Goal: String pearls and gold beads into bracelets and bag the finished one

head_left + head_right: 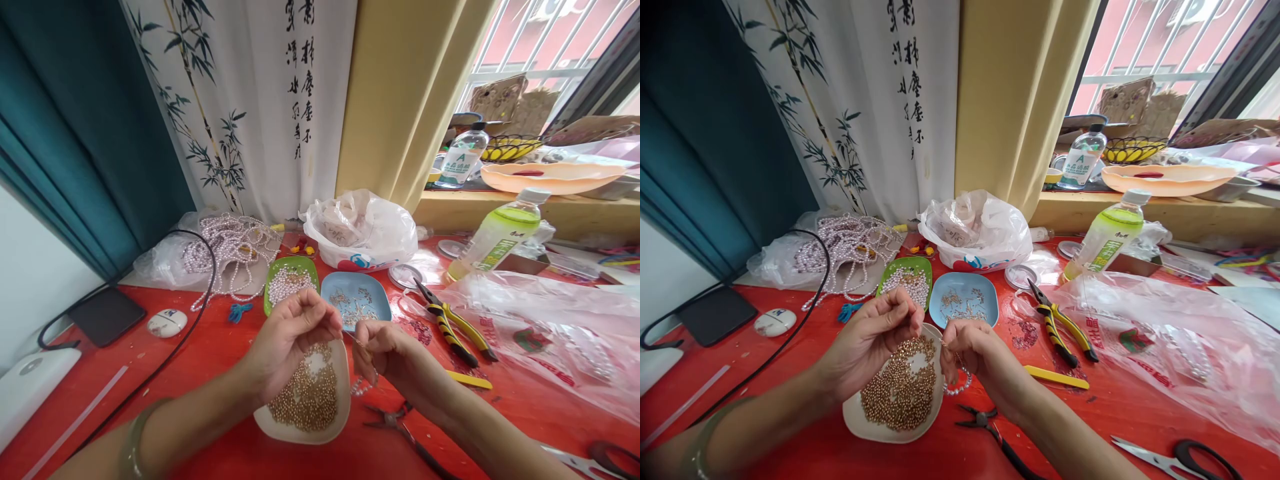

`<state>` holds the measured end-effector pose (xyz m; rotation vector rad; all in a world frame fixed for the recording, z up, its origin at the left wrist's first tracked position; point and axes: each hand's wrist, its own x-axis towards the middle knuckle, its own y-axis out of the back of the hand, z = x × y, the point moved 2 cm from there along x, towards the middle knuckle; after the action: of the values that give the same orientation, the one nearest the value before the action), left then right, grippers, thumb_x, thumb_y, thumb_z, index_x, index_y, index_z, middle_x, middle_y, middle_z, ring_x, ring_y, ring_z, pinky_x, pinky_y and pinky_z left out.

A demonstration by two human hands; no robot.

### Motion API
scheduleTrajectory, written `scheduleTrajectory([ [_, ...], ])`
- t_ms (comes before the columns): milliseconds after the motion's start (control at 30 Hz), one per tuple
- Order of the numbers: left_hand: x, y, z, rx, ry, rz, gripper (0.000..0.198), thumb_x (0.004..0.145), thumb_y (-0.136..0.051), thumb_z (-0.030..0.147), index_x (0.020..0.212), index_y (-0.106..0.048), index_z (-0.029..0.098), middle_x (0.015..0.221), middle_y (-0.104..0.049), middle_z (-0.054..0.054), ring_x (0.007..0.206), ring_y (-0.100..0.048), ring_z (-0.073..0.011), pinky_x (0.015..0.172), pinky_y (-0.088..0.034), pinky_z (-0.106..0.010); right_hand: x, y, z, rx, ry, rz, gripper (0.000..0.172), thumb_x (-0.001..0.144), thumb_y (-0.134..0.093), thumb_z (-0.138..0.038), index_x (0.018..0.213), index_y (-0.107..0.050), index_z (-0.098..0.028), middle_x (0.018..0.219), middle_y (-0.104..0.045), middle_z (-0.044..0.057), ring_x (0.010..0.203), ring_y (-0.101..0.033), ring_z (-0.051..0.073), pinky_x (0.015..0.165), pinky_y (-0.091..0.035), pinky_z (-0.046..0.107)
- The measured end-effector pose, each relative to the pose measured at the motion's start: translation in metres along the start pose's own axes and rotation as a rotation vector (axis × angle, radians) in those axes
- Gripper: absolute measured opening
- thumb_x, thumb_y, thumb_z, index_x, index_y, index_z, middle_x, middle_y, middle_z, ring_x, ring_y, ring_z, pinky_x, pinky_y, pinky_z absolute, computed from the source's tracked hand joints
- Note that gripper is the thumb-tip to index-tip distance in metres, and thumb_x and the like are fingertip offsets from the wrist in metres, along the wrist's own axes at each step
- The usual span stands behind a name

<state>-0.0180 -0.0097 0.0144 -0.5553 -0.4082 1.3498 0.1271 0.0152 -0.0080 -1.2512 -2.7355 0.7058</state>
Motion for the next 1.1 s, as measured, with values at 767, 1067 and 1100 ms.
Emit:
scheduleTrajectory([
  [767, 0.017, 0.026, 0.021, 0.176, -0.111, 0.104, 0.007, 0.075, -0.060, 0.021, 0.078, -0.063, 0.016, 0.084, -0.065, -0.002, 0.068, -0.058, -0.0068, 0.064, -0.047, -0.015, -0.002, 0.001, -0.008, -0.224, 0.018, -0.068, 0.012, 0.075, -0.052, -0.021, 0.076, -0.063, -0.016, 0.056, -0.058, -0.002, 0.051, -0.051, 0.009, 0.055, -0.038, 0.023],
  [1067, -0.050, -0.029, 0.029, 0.728, -0.259, 0.031, 0.012, 0.067, -0.059, 0.031, 0.075, -0.068, 0.033, 0.083, -0.064, -0.002, 0.095, -0.053, -0.0262, 0.081, -0.042, -0.038, -0.003, 0.009, -0.021, -0.263, 0.001, 0.153, 0.017, 0.075, -0.058, -0.032, 0.071, -0.060, -0.016, 0.045, -0.055, -0.004, 0.044, -0.048, 0.007, 0.049, -0.035, 0.021],
  [1100, -0.067, -0.041, 0.024, 0.717, -0.090, -0.062, 0.013, 0.066, -0.058, 0.035, 0.074, -0.067, 0.039, 0.076, -0.065, -0.002, 0.093, -0.054, -0.0284, 0.075, -0.043, -0.040, -0.003, 0.010, -0.022, -0.268, -0.004, 0.164, 0.017, 0.075, -0.058, -0.032, 0.072, -0.060, -0.016, 0.046, -0.056, -0.003, 0.045, -0.049, 0.008, 0.050, -0.036, 0.021],
])
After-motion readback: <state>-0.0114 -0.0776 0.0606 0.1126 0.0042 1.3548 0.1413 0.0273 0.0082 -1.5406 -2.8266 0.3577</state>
